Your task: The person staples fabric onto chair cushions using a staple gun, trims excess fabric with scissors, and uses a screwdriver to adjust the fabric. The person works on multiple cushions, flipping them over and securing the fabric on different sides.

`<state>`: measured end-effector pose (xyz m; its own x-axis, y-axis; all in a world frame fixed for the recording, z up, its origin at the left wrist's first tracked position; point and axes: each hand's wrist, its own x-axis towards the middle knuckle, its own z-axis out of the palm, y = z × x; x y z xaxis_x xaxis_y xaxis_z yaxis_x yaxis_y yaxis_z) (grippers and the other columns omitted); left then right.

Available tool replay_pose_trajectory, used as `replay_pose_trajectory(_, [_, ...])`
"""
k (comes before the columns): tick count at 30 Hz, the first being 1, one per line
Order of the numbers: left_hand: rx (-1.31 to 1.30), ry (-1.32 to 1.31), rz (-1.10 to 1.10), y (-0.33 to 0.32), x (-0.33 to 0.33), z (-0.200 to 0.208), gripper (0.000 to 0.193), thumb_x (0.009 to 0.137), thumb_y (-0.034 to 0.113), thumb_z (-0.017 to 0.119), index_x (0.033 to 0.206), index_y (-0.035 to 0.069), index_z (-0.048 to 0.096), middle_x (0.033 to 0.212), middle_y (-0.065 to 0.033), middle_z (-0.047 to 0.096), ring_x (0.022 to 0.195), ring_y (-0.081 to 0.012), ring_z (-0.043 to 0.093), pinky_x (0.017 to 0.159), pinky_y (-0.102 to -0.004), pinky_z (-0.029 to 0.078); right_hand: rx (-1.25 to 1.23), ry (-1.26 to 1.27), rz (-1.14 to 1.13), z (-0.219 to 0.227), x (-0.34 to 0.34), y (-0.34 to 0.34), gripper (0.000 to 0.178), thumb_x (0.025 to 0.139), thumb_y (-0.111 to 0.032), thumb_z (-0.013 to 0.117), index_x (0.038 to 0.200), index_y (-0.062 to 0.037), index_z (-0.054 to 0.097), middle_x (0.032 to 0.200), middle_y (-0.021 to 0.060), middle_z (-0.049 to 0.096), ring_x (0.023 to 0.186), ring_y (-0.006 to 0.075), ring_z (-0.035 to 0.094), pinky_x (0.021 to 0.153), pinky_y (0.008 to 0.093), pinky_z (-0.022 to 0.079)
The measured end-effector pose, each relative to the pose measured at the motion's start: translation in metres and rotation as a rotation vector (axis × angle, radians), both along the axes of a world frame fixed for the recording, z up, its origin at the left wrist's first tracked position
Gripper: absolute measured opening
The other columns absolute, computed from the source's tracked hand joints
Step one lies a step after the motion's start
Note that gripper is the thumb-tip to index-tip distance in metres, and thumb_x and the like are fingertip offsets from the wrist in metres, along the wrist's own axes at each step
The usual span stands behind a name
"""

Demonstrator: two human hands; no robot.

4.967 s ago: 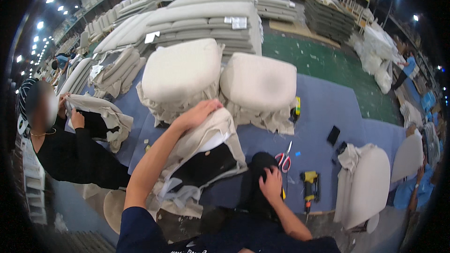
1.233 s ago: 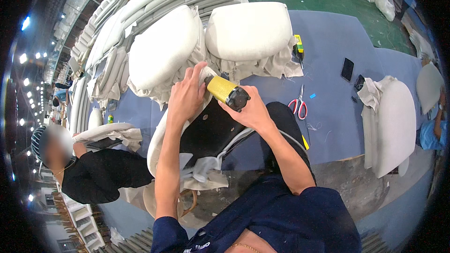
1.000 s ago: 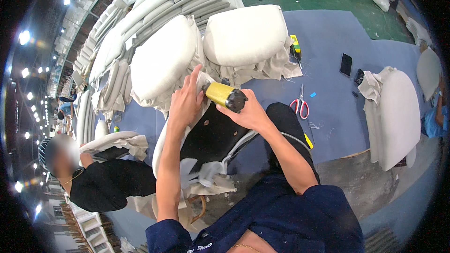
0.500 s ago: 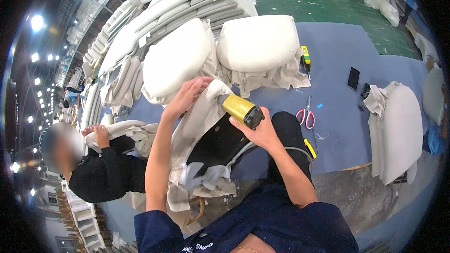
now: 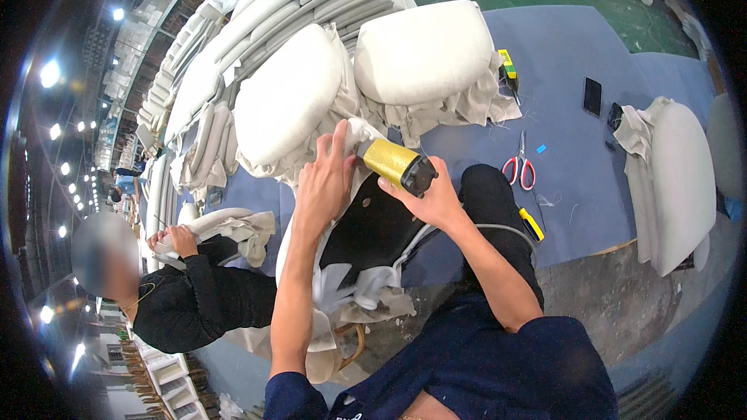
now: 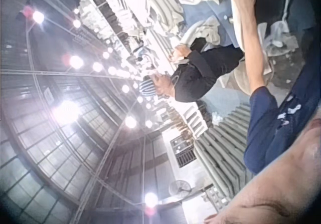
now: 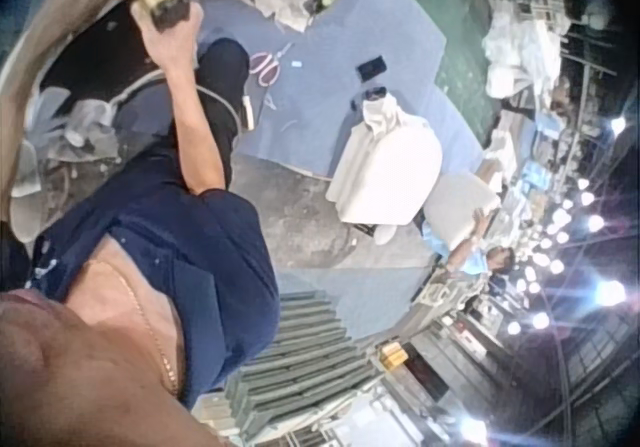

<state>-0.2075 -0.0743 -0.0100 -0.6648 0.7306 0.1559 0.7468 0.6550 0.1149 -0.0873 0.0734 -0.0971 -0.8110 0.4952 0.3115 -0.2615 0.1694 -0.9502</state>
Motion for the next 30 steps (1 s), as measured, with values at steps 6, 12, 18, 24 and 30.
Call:
replay_pose_trajectory(6, [-0.011, 0.022, -0.094, -0.005, 0.006, 0.001, 0.079, 0.092, 0.009, 0.061, 0.160, 0.008, 0.020, 0.131, -0.0251, 0.053, 0.078, -0.0442, 0.069, 0.068, -0.0505, 0.057, 0.092, -0.244, 0.041, -0.020, 0.013, -0.010, 0.054, 0.084, -0.045, 0.083, 0.117, -0.0049, 0.071, 0.105, 0.0176, 0.068, 0.106, 0.0302, 0.063, 0.095, 0.0403, 0.049])
replay_pose_trajectory(12, [-0.034, -0.058, -0.068, -0.011, 0.014, 0.008, 0.099, 0.079, -0.004, 0.063, 0.162, 0.006, 0.011, 0.141, -0.0262, 0.046, 0.087, -0.0472, 0.067, 0.076, -0.0534, 0.055, 0.058, -0.274, 0.118, -0.016, 0.018, -0.019, 0.054, 0.084, -0.044, 0.084, 0.114, -0.0024, 0.069, 0.100, 0.0120, 0.067, 0.099, 0.0257, 0.065, 0.095, 0.0371, 0.049])
replay_pose_trajectory(18, [0.162, -0.167, -0.304, -0.038, -0.011, -0.005, 0.095, 0.084, 0.007, 0.071, 0.162, 0.007, 0.017, 0.144, -0.0229, 0.045, 0.098, -0.0410, 0.067, 0.087, -0.0478, 0.055, -0.133, -0.084, 0.175, 0.006, 0.026, -0.029, 0.038, 0.086, -0.027, 0.083, 0.108, 0.0017, 0.072, 0.098, 0.0082, 0.076, 0.087, 0.0151, 0.070, 0.082, 0.0307, 0.053])
replay_pose_trajectory(24, [0.549, -0.712, -0.182, -0.049, -0.061, -0.028, 0.064, 0.106, 0.045, 0.050, 0.158, 0.010, 0.038, 0.139, -0.0184, 0.059, 0.137, -0.0306, 0.048, 0.114, -0.0398, 0.038, -0.204, -0.197, 0.076, -0.012, 0.034, -0.042, 0.037, 0.087, -0.025, 0.083, 0.110, 0.0020, 0.072, 0.099, 0.0089, 0.075, 0.089, 0.0165, 0.070, 0.084, 0.0317, 0.053])
replay_pose_trajectory(30, [0.227, -0.650, -0.013, -0.045, -0.049, -0.023, 0.064, 0.108, 0.055, 0.026, 0.153, 0.012, 0.040, 0.143, -0.0277, 0.054, 0.130, -0.0445, 0.054, 0.112, -0.0505, 0.037, -0.104, -0.193, -0.068, -0.041, -0.001, -0.056, 0.032, 0.088, -0.025, 0.080, 0.105, 0.0014, 0.072, 0.100, 0.0132, 0.075, 0.093, 0.0266, 0.072, 0.086, 0.0381, 0.053])
